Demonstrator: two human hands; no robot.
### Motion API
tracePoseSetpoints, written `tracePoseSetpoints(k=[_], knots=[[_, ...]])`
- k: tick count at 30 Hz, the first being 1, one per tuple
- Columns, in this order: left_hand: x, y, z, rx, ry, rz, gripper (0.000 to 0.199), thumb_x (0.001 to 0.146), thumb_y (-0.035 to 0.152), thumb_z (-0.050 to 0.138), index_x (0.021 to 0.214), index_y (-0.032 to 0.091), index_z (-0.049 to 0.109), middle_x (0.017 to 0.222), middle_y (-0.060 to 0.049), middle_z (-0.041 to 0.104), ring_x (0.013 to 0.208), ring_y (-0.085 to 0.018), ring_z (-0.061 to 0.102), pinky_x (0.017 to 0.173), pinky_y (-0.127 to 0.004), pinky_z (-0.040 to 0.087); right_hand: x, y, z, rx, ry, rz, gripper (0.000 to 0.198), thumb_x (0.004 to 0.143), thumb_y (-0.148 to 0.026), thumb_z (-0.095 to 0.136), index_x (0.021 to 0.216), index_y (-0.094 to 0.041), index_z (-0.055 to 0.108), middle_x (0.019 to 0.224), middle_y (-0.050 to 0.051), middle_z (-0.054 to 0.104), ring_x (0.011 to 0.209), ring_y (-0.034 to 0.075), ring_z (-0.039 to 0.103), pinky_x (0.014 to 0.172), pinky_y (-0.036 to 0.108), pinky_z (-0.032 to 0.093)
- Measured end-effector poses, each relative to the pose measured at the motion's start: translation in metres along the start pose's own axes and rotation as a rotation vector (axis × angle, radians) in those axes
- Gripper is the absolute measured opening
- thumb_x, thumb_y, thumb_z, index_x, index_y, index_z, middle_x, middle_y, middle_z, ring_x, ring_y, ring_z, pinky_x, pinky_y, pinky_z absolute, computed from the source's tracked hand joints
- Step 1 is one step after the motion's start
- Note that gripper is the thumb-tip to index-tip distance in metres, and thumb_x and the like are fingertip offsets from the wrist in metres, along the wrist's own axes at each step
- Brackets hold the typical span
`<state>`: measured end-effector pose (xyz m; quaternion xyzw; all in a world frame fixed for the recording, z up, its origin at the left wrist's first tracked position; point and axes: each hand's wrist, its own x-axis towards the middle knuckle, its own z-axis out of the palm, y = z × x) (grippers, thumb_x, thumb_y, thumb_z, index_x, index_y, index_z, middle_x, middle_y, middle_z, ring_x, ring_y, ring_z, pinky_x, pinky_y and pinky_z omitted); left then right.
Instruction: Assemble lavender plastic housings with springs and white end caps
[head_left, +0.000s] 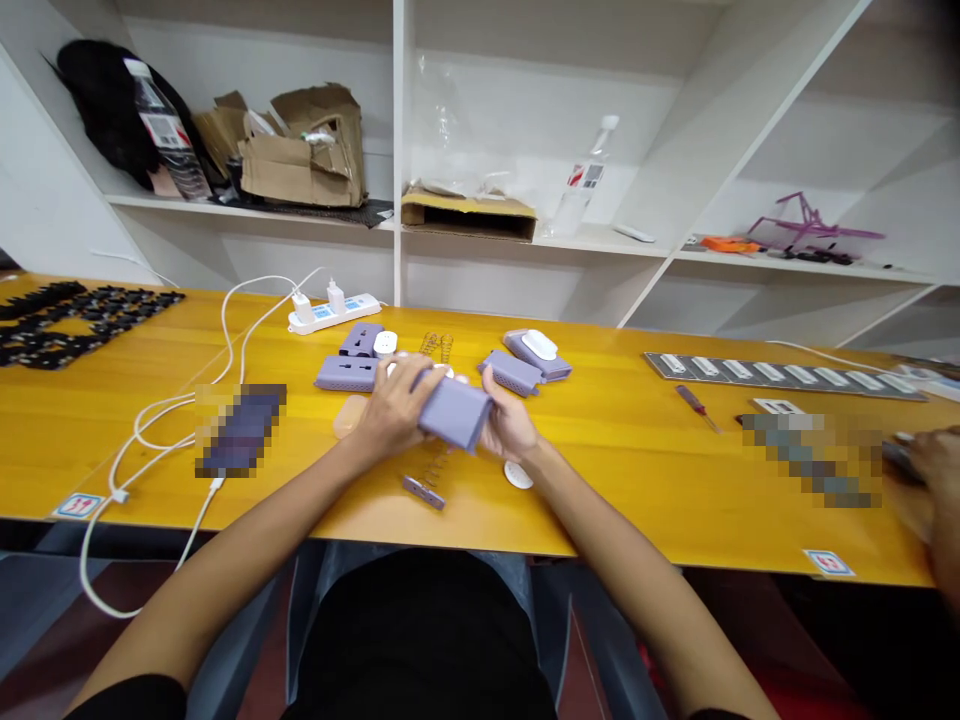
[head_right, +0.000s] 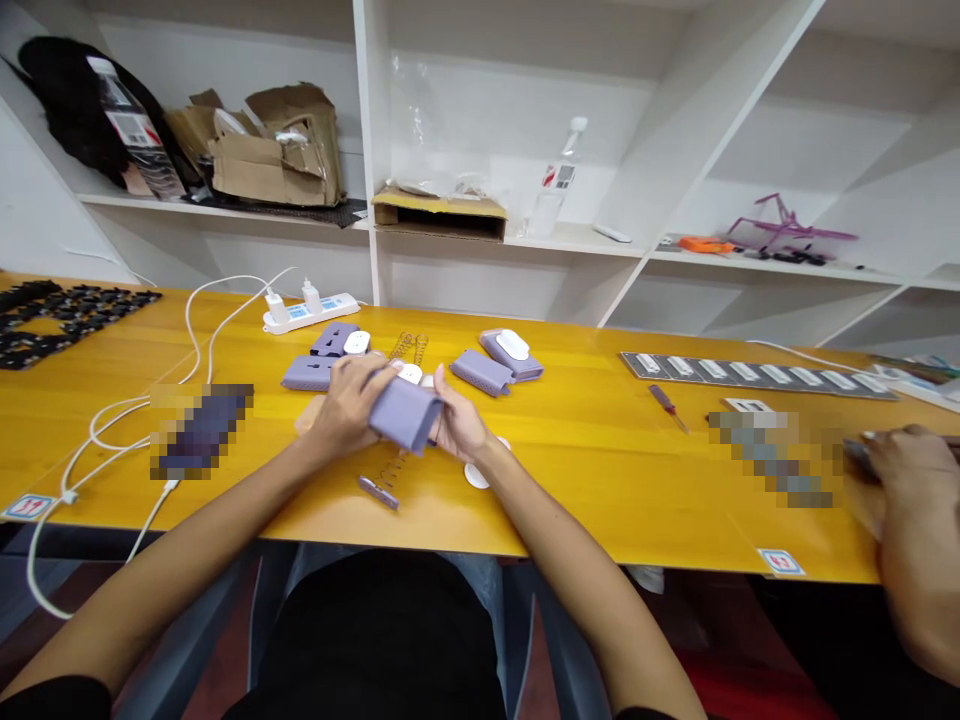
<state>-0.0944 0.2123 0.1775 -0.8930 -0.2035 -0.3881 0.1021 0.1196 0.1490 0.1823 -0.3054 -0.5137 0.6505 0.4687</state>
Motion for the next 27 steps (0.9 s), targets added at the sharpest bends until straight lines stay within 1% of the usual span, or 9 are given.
tracePoseSetpoints(k=[1, 3, 6, 8, 11, 15, 20, 24, 27], knots=[[0.000, -0.003, 0.000, -0.017, 0.056, -0.078, 0.075, 0.086, 0.032, 0.072, 0.155, 0.019, 0.047, 0.143, -0.022, 0.065, 0.135, -0.040, 0.062, 0.116, -0.055, 0.040, 0.001, 0.001, -0.001, -0.125, 0.055, -0.115, 0.070, 0.100, -0.082, 0.045, 0.115, -0.018, 0.069, 0.092, 0.011, 0.077, 0.078, 0.027, 0.074, 0.066, 0.042, 0.066], [0.000, -0.011, 0.000, -0.062, 0.154, -0.219, 0.075, 0.083, 0.025, 0.072, 0.153, 0.019, 0.046, 0.141, -0.019, 0.065, 0.133, -0.038, 0.062, 0.112, -0.051, 0.046, 0.002, 0.004, -0.004, -0.499, 0.153, -0.368, 0.051, 0.103, -0.067, 0.058, 0.113, -0.020, 0.074, 0.102, 0.012, 0.079, 0.090, 0.027, 0.074, 0.083, 0.046, 0.065], [0.001, -0.020, -0.001, -0.068, 0.238, -0.331, 0.073, 0.080, 0.020, 0.072, 0.149, 0.021, 0.047, 0.142, -0.016, 0.064, 0.134, -0.035, 0.061, 0.114, -0.050, 0.048, 0.002, 0.011, -0.004, -1.022, 0.076, -0.631, 0.025, 0.105, -0.035, 0.065, 0.124, -0.022, 0.075, 0.124, 0.012, 0.079, 0.119, 0.031, 0.067, 0.110, 0.053, 0.053], [0.001, -0.022, -0.001, -0.058, 0.246, -0.363, 0.072, 0.080, 0.019, 0.072, 0.147, 0.022, 0.048, 0.141, -0.015, 0.065, 0.134, -0.035, 0.062, 0.115, -0.050, 0.049, 0.003, 0.017, -0.003, -1.226, -0.037, -0.678, 0.029, 0.106, -0.022, 0.059, 0.131, -0.023, 0.073, 0.131, 0.011, 0.078, 0.133, 0.032, 0.061, 0.115, 0.055, 0.048], [0.001, -0.021, 0.001, -0.066, 0.224, -0.375, 0.071, 0.079, 0.017, 0.072, 0.145, 0.022, 0.049, 0.140, -0.015, 0.066, 0.132, -0.034, 0.063, 0.115, -0.049, 0.049, 0.008, 0.027, 0.000, -1.431, -0.119, -0.643, 0.037, 0.104, -0.009, 0.052, 0.133, -0.021, 0.072, 0.134, 0.011, 0.078, 0.143, 0.033, 0.054, 0.115, 0.055, 0.042], [0.000, -0.017, 0.004, -0.089, 0.193, -0.349, 0.077, 0.074, 0.015, 0.073, 0.146, 0.022, 0.049, 0.142, -0.014, 0.065, 0.135, -0.034, 0.063, 0.115, -0.049, 0.048, 0.014, 0.035, 0.001, -1.527, -0.148, -0.599, 0.037, 0.101, -0.003, 0.053, 0.127, -0.020, 0.073, 0.130, 0.013, 0.078, 0.145, 0.032, 0.054, 0.117, 0.054, 0.035], [0.000, -0.016, 0.003, -0.093, 0.158, -0.359, 0.080, 0.072, 0.015, 0.073, 0.147, 0.023, 0.048, 0.143, -0.015, 0.064, 0.135, -0.036, 0.062, 0.114, -0.049, 0.048, 0.016, 0.035, 0.001, -1.514, -0.117, -0.581, 0.040, 0.097, -0.002, 0.056, 0.132, -0.018, 0.069, 0.121, 0.014, 0.077, 0.130, 0.031, 0.061, 0.108, 0.049, 0.042], [0.000, -0.018, 0.004, -0.095, 0.175, -0.340, 0.079, 0.072, 0.016, 0.073, 0.147, 0.023, 0.049, 0.142, -0.015, 0.065, 0.134, -0.036, 0.063, 0.115, -0.049, 0.048, 0.015, 0.037, 0.003, -1.541, -0.103, -0.638, 0.045, 0.093, -0.001, 0.055, 0.134, -0.018, 0.066, 0.123, 0.015, 0.075, 0.128, 0.032, 0.062, 0.116, 0.056, 0.040], [-0.001, -0.019, 0.005, -0.092, 0.186, -0.334, 0.078, 0.073, 0.016, 0.073, 0.146, 0.023, 0.049, 0.142, -0.015, 0.065, 0.134, -0.036, 0.063, 0.115, -0.049, 0.048, 0.016, 0.040, 0.004, -1.515, -0.087, -0.690, 0.049, 0.093, -0.001, 0.054, 0.138, -0.018, 0.064, 0.126, 0.016, 0.072, 0.126, 0.032, 0.062, 0.115, 0.055, 0.046]])
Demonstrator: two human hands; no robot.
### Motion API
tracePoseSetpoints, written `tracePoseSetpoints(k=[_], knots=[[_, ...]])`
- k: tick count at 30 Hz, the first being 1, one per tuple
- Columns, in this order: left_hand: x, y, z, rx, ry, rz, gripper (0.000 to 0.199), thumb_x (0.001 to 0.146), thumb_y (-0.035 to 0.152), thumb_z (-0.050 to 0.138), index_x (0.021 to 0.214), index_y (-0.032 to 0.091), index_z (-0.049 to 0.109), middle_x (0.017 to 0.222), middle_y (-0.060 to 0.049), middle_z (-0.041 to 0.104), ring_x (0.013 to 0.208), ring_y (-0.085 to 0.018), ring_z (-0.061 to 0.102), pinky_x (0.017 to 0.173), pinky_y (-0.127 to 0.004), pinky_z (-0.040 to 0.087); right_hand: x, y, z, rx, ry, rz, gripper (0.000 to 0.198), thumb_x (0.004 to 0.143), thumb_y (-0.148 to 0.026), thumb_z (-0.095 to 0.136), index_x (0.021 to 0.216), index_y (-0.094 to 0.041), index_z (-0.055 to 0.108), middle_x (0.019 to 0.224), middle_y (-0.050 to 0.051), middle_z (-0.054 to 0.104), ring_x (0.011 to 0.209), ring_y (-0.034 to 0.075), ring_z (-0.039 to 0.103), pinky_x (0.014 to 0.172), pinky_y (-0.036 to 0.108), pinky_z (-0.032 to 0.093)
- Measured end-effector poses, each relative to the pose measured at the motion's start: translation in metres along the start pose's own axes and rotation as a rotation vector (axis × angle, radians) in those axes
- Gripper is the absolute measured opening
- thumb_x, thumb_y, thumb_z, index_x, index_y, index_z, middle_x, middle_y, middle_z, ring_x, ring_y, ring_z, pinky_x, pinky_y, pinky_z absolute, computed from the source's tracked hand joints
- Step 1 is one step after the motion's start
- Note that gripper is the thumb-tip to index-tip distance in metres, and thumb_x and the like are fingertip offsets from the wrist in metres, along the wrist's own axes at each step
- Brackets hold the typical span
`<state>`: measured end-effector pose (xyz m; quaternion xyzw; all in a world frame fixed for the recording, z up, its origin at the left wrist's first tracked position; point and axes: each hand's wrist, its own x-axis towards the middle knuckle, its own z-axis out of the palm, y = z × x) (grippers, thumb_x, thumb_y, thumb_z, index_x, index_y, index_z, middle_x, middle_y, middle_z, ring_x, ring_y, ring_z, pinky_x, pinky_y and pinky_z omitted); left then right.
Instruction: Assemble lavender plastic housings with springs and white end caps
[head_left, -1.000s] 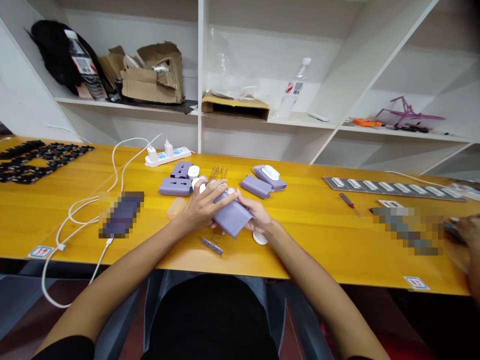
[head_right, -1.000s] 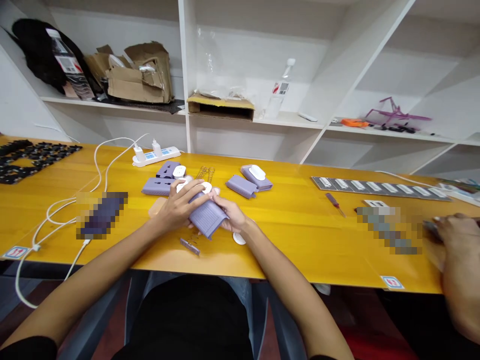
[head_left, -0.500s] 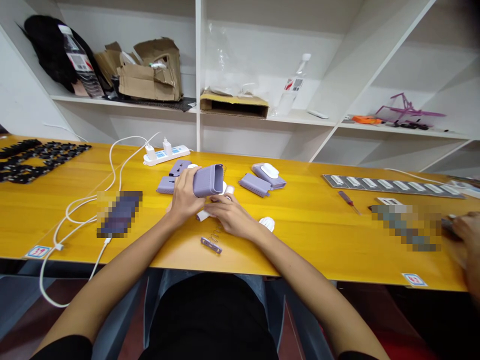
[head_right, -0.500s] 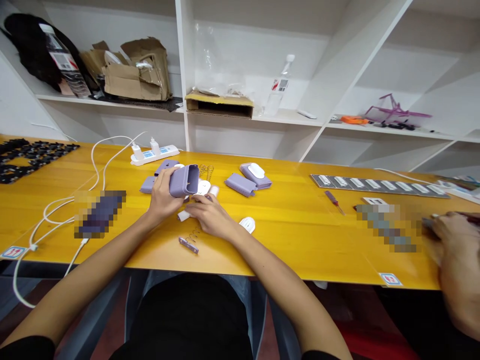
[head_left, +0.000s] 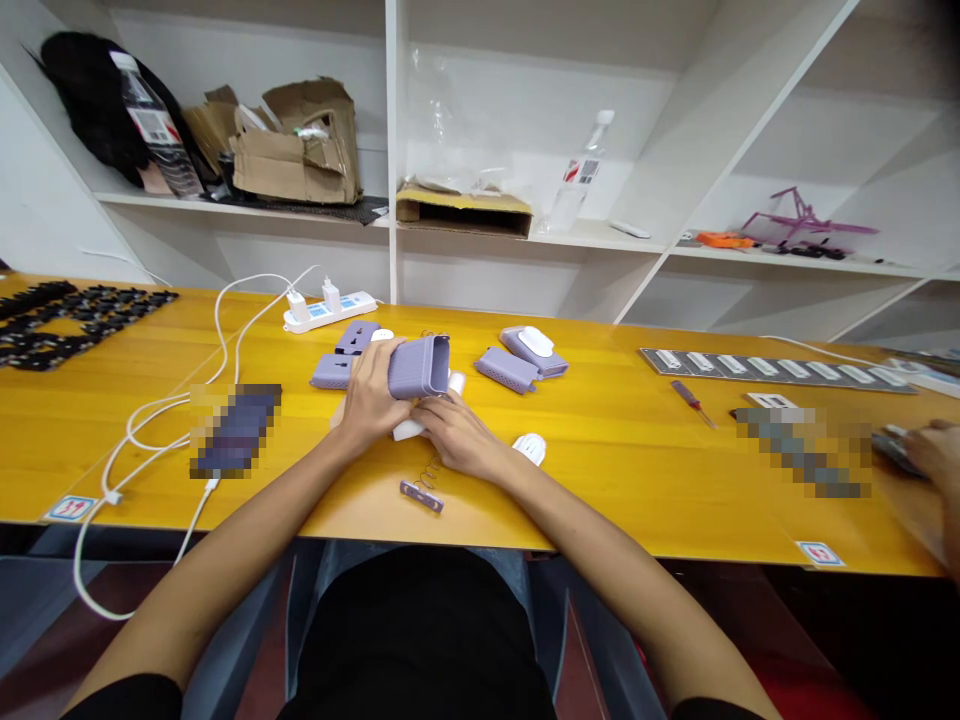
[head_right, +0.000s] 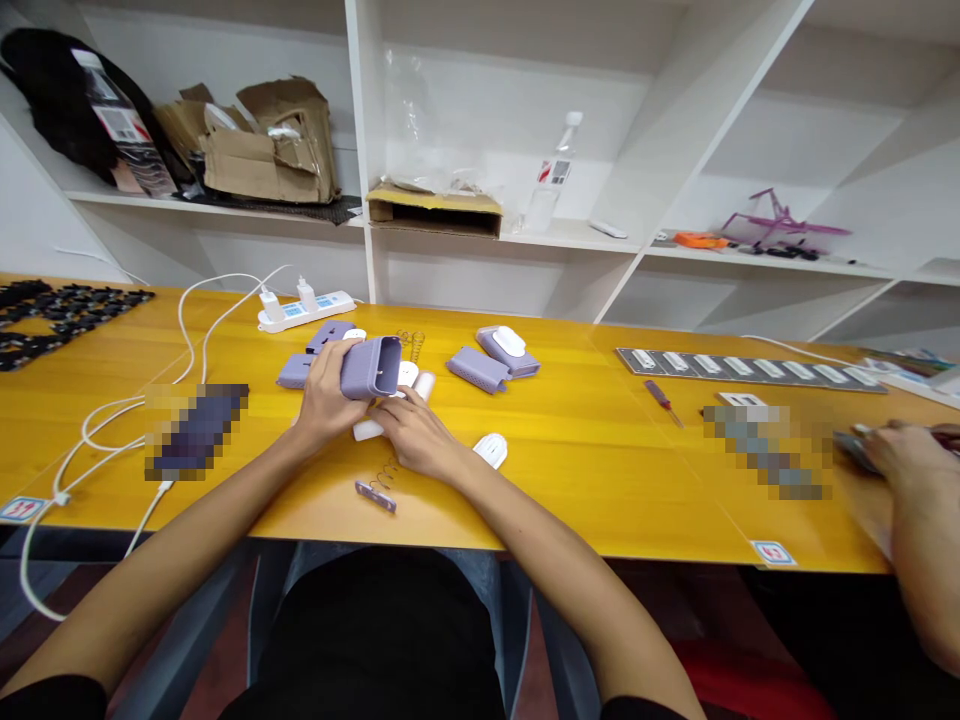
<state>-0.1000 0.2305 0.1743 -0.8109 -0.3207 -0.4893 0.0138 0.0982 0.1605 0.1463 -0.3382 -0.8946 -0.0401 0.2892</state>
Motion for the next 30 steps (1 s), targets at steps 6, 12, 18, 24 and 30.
tracePoseSetpoints(k=[6, 12, 18, 24, 30], knots=[[0.001, -0.002, -0.003, -0.011, 0.016, 0.026, 0.081, 0.071, 0.014, 0.072, 0.148, 0.022, 0.048, 0.142, -0.016, 0.064, 0.135, -0.037, 0.062, 0.115, -0.052, 0.048, -0.003, 0.005, -0.008, 0.098, 0.146, 0.080, 0.056, 0.100, -0.005, 0.048, 0.153, -0.025, 0.052, 0.134, 0.017, 0.063, 0.121, 0.031, 0.061, 0.103, 0.050, 0.058], [0.001, -0.003, -0.005, -0.026, 0.049, 0.015, 0.087, 0.070, 0.014, 0.077, 0.150, 0.024, 0.045, 0.145, -0.015, 0.062, 0.137, -0.036, 0.060, 0.117, -0.052, 0.048, -0.006, 0.015, -0.025, 0.226, 0.459, 0.216, 0.049, 0.106, -0.015, 0.048, 0.153, -0.026, 0.057, 0.131, 0.016, 0.061, 0.120, 0.029, 0.063, 0.101, 0.050, 0.059], [0.000, 0.000, -0.006, 0.015, 0.004, 0.006, 0.086, 0.071, 0.012, 0.075, 0.150, 0.024, 0.045, 0.147, -0.016, 0.063, 0.138, -0.036, 0.060, 0.117, -0.052, 0.047, -0.002, 0.016, -0.033, 0.605, 0.816, 0.503, 0.024, 0.105, -0.041, 0.063, 0.122, -0.026, 0.069, 0.123, 0.010, 0.070, 0.117, 0.027, 0.067, 0.109, 0.050, 0.056], [0.001, 0.002, -0.006, 0.056, -0.047, -0.030, 0.083, 0.072, 0.013, 0.074, 0.149, 0.024, 0.045, 0.145, -0.016, 0.064, 0.137, -0.038, 0.061, 0.115, -0.051, 0.046, -0.001, 0.011, -0.044, 0.736, 1.066, 0.595, 0.035, 0.097, -0.053, 0.074, 0.120, -0.028, 0.064, 0.123, 0.010, 0.068, 0.124, 0.028, 0.064, 0.101, 0.047, 0.062], [0.000, 0.005, -0.007, 0.058, -0.063, 0.019, 0.079, 0.074, 0.013, 0.073, 0.149, 0.020, 0.047, 0.143, -0.018, 0.064, 0.135, -0.039, 0.060, 0.112, -0.050, 0.046, -0.001, 0.021, -0.054, 0.976, 1.029, 0.617, 0.037, 0.096, -0.062, 0.075, 0.104, -0.027, 0.067, 0.091, 0.003, 0.070, 0.084, 0.021, 0.075, 0.060, 0.031, 0.063]])
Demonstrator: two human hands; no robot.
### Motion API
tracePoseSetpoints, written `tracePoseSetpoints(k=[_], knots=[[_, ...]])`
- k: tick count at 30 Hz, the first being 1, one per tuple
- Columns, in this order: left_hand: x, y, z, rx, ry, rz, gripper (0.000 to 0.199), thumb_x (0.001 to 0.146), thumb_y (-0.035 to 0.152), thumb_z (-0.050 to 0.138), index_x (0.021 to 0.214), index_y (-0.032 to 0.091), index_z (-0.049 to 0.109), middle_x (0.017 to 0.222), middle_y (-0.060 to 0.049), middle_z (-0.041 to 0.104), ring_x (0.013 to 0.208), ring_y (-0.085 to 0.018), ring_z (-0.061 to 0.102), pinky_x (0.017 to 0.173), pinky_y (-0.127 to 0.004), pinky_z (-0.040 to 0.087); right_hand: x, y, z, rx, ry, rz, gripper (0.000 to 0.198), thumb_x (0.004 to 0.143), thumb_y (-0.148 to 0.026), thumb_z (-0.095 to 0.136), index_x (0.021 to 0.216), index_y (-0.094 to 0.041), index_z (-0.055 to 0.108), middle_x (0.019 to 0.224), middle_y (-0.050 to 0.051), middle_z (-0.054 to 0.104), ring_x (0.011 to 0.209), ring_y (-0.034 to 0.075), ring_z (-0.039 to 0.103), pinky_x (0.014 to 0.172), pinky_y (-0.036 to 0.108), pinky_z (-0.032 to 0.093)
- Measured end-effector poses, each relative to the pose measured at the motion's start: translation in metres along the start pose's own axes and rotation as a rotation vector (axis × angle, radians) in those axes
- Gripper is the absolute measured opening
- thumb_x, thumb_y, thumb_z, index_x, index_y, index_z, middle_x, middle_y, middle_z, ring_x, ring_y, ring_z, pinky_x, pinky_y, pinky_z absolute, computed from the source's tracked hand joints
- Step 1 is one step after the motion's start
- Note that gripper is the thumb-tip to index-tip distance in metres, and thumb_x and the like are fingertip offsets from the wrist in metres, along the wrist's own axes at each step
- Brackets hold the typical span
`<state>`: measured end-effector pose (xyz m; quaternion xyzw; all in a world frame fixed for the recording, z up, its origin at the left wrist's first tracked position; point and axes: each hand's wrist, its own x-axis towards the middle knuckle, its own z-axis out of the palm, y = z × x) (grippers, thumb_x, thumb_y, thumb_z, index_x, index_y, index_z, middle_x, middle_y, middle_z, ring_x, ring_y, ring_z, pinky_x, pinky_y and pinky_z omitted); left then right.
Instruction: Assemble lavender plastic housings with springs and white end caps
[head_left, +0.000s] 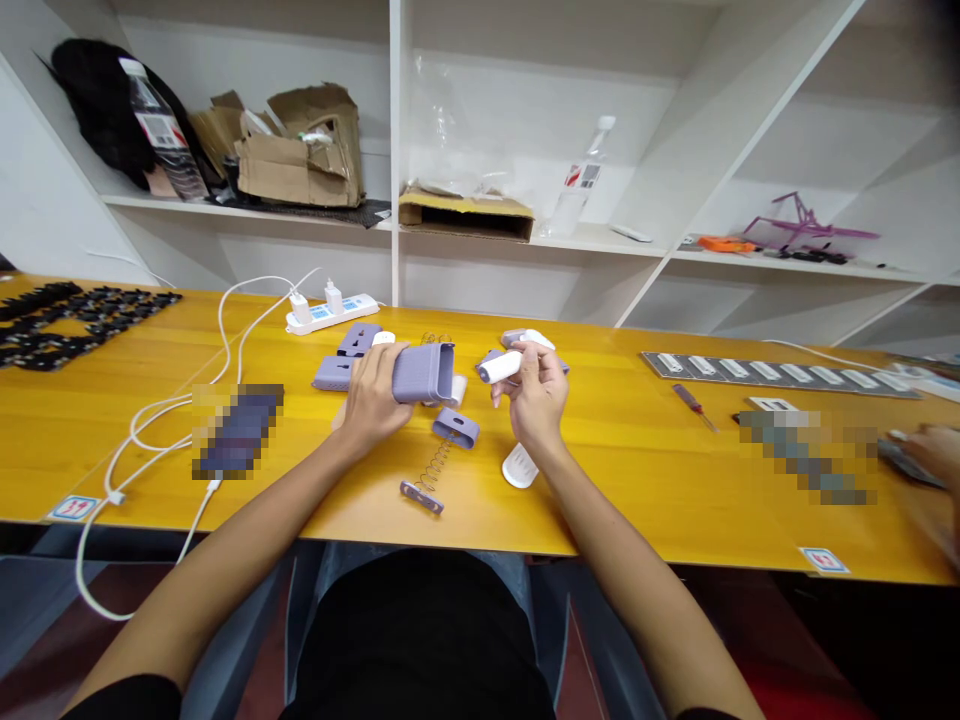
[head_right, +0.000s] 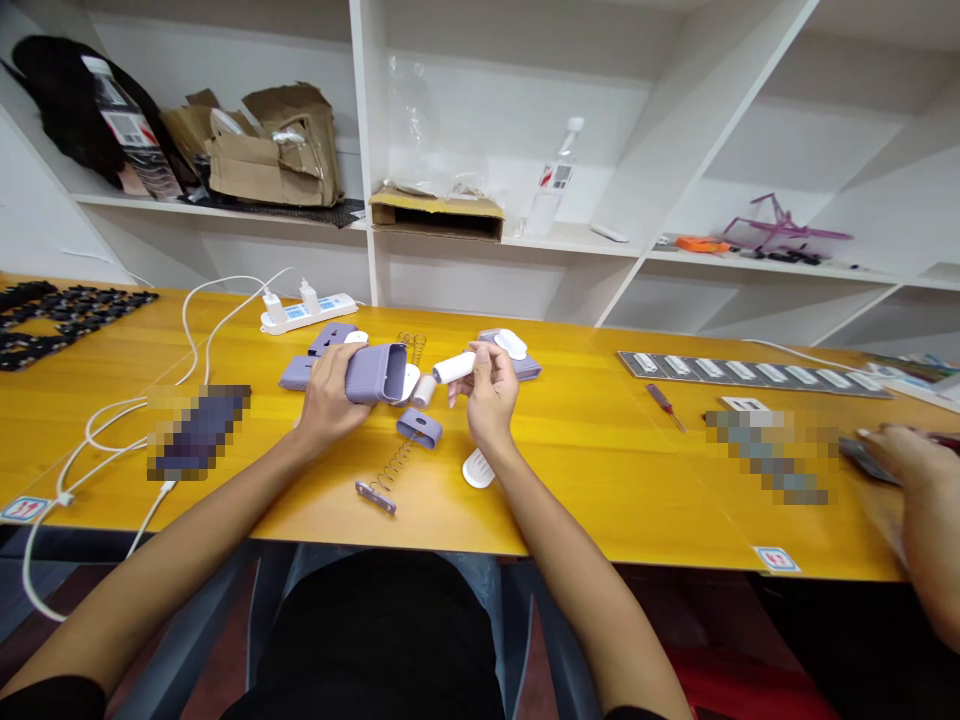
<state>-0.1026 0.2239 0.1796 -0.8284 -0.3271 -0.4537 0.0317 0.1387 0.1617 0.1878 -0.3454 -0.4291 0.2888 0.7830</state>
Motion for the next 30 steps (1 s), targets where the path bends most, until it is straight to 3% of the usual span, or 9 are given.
tracePoseSetpoints(k=[3, 10, 16, 22, 30], knots=[[0.000, 0.002, -0.002, 0.021, -0.031, -0.003, 0.078, 0.076, 0.014, 0.072, 0.150, 0.020, 0.047, 0.144, -0.018, 0.063, 0.136, -0.039, 0.060, 0.112, -0.051, 0.045, 0.004, 0.000, -0.002, 0.064, -0.102, 0.097, 0.040, 0.092, -0.063, 0.080, 0.099, -0.025, 0.069, 0.084, 0.001, 0.069, 0.074, 0.018, 0.073, 0.053, 0.029, 0.059], [0.001, 0.003, -0.002, 0.055, -0.061, -0.013, 0.077, 0.076, 0.015, 0.071, 0.149, 0.019, 0.047, 0.145, -0.019, 0.063, 0.135, -0.040, 0.060, 0.111, -0.052, 0.045, -0.003, -0.009, 0.001, 0.105, -0.286, 0.176, 0.038, 0.086, -0.043, 0.089, 0.115, -0.026, 0.073, 0.089, 0.000, 0.072, 0.063, 0.013, 0.066, 0.054, 0.030, 0.057], [-0.001, 0.001, 0.001, 0.078, -0.083, -0.019, 0.079, 0.076, 0.014, 0.071, 0.150, 0.020, 0.046, 0.144, -0.019, 0.063, 0.135, -0.041, 0.060, 0.109, -0.052, 0.045, -0.007, -0.011, 0.008, 0.070, -0.316, 0.153, 0.042, 0.084, -0.038, 0.091, 0.121, -0.026, 0.074, 0.096, 0.001, 0.072, 0.065, 0.014, 0.068, 0.054, 0.031, 0.058], [-0.002, -0.001, 0.002, 0.105, -0.088, -0.035, 0.077, 0.079, 0.016, 0.071, 0.151, 0.021, 0.045, 0.146, -0.020, 0.062, 0.135, -0.042, 0.059, 0.108, -0.052, 0.045, -0.008, -0.007, 0.009, 0.092, -0.315, 0.199, 0.040, 0.079, -0.038, 0.096, 0.109, -0.024, 0.072, 0.098, 0.001, 0.075, 0.062, 0.013, 0.069, 0.053, 0.028, 0.057], [-0.002, 0.004, 0.001, 0.146, -0.130, -0.028, 0.074, 0.080, 0.016, 0.067, 0.151, 0.018, 0.048, 0.144, -0.021, 0.062, 0.134, -0.042, 0.058, 0.108, -0.053, 0.043, -0.010, -0.003, 0.010, 0.041, -0.315, 0.191, 0.045, 0.077, -0.043, 0.096, 0.108, -0.024, 0.071, 0.096, 0.001, 0.077, 0.062, 0.013, 0.068, 0.054, 0.029, 0.059]])
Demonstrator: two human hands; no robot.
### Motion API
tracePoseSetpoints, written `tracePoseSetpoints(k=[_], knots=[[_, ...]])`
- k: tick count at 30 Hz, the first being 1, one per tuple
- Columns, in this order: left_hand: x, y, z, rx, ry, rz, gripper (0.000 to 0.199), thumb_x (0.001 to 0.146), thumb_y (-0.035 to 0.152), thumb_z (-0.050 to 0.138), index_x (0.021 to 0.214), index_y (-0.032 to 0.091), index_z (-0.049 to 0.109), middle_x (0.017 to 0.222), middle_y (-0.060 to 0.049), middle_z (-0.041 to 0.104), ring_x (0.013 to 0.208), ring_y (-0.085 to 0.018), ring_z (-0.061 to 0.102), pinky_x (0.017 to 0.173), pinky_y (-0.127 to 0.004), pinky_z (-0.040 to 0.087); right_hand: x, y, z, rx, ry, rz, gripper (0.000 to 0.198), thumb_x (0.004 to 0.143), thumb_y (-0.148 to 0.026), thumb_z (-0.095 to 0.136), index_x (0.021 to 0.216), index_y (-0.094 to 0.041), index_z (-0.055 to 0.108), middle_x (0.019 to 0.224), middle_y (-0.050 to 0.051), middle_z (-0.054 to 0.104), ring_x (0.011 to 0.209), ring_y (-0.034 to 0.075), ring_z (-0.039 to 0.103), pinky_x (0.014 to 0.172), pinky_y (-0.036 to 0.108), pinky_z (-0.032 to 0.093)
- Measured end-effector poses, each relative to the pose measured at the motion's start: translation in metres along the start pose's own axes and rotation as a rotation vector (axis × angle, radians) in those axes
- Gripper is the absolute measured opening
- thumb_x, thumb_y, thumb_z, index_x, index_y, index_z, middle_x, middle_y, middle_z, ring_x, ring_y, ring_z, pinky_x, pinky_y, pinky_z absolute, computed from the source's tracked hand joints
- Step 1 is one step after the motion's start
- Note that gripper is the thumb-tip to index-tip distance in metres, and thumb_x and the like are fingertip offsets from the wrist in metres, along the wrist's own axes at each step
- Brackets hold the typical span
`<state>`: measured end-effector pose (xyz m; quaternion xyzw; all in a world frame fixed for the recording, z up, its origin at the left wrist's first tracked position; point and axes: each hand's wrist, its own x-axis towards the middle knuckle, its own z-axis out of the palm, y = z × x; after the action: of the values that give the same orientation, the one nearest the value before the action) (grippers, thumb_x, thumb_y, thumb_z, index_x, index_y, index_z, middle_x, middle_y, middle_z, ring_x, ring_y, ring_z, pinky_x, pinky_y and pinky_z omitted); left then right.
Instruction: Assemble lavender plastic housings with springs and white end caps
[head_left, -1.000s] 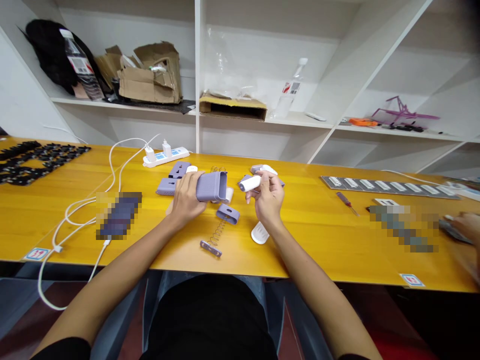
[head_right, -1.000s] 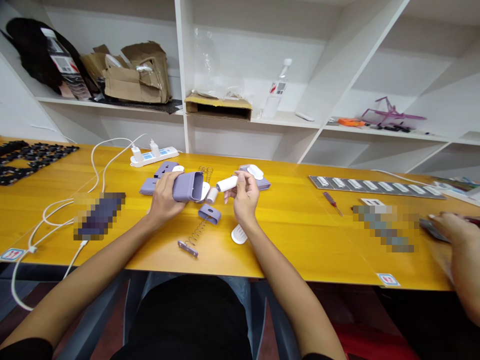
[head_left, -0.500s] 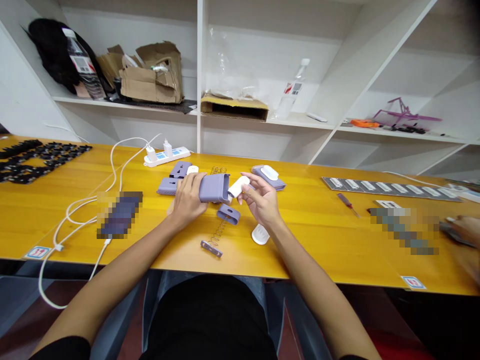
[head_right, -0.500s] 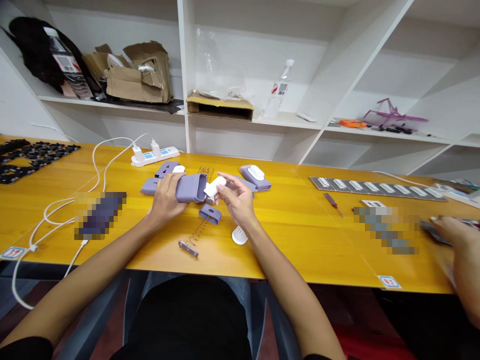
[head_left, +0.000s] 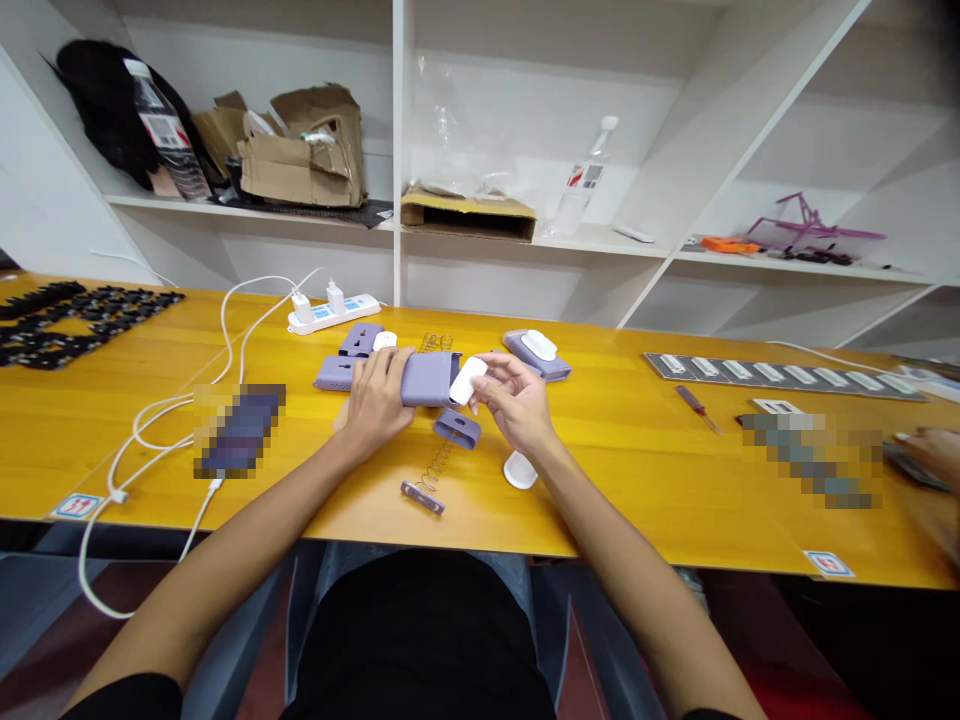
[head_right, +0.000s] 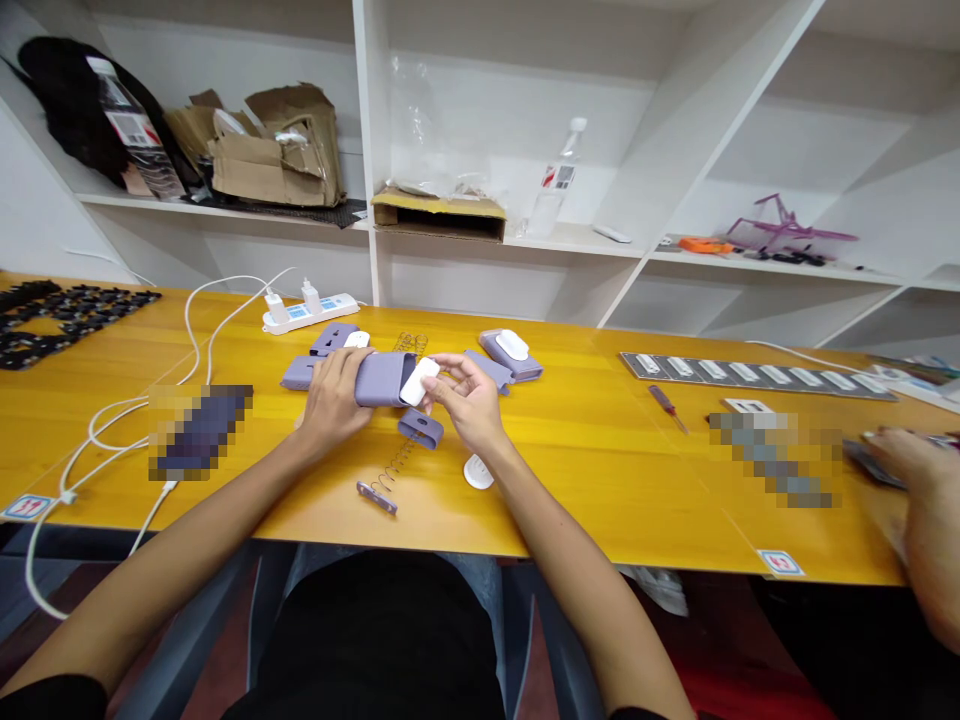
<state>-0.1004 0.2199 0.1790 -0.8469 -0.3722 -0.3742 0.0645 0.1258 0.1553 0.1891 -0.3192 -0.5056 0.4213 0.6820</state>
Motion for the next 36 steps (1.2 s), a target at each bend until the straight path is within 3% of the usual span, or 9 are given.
tracePoseSetpoints(k=[18, 24, 28, 36], knots=[[-0.002, 0.003, -0.002, 0.043, -0.016, 0.040, 0.077, 0.076, 0.011, 0.066, 0.150, 0.020, 0.048, 0.139, -0.021, 0.062, 0.129, -0.044, 0.061, 0.102, -0.055, 0.045, 0.000, -0.003, 0.001, 0.040, -0.036, 0.048, 0.038, 0.078, -0.045, 0.095, 0.100, -0.021, 0.076, 0.084, 0.000, 0.075, 0.056, 0.011, 0.064, 0.048, 0.026, 0.054], [-0.002, 0.005, -0.004, 0.083, -0.025, 0.036, 0.076, 0.077, 0.012, 0.065, 0.150, 0.018, 0.050, 0.140, -0.022, 0.063, 0.129, -0.043, 0.061, 0.101, -0.052, 0.044, -0.001, 0.005, 0.000, -0.005, 0.009, 0.067, 0.037, 0.080, -0.047, 0.094, 0.101, -0.021, 0.077, 0.085, 0.000, 0.076, 0.061, 0.012, 0.065, 0.055, 0.027, 0.057], [-0.002, 0.007, -0.006, 0.111, -0.043, 0.030, 0.075, 0.077, 0.012, 0.064, 0.151, 0.016, 0.050, 0.140, -0.022, 0.063, 0.127, -0.042, 0.060, 0.101, -0.052, 0.043, -0.001, 0.007, 0.000, 0.013, 0.080, 0.094, 0.042, 0.072, -0.046, 0.099, 0.098, -0.022, 0.076, 0.090, 0.001, 0.078, 0.069, 0.014, 0.068, 0.060, 0.028, 0.058], [-0.003, 0.008, -0.006, 0.133, -0.069, 0.019, 0.078, 0.076, 0.010, 0.064, 0.152, 0.014, 0.052, 0.142, -0.023, 0.060, 0.129, -0.042, 0.058, 0.102, -0.051, 0.042, -0.003, 0.006, 0.003, -0.006, 0.090, 0.110, 0.040, 0.070, -0.046, 0.100, 0.093, -0.024, 0.077, 0.089, 0.001, 0.080, 0.073, 0.015, 0.069, 0.067, 0.030, 0.058]])
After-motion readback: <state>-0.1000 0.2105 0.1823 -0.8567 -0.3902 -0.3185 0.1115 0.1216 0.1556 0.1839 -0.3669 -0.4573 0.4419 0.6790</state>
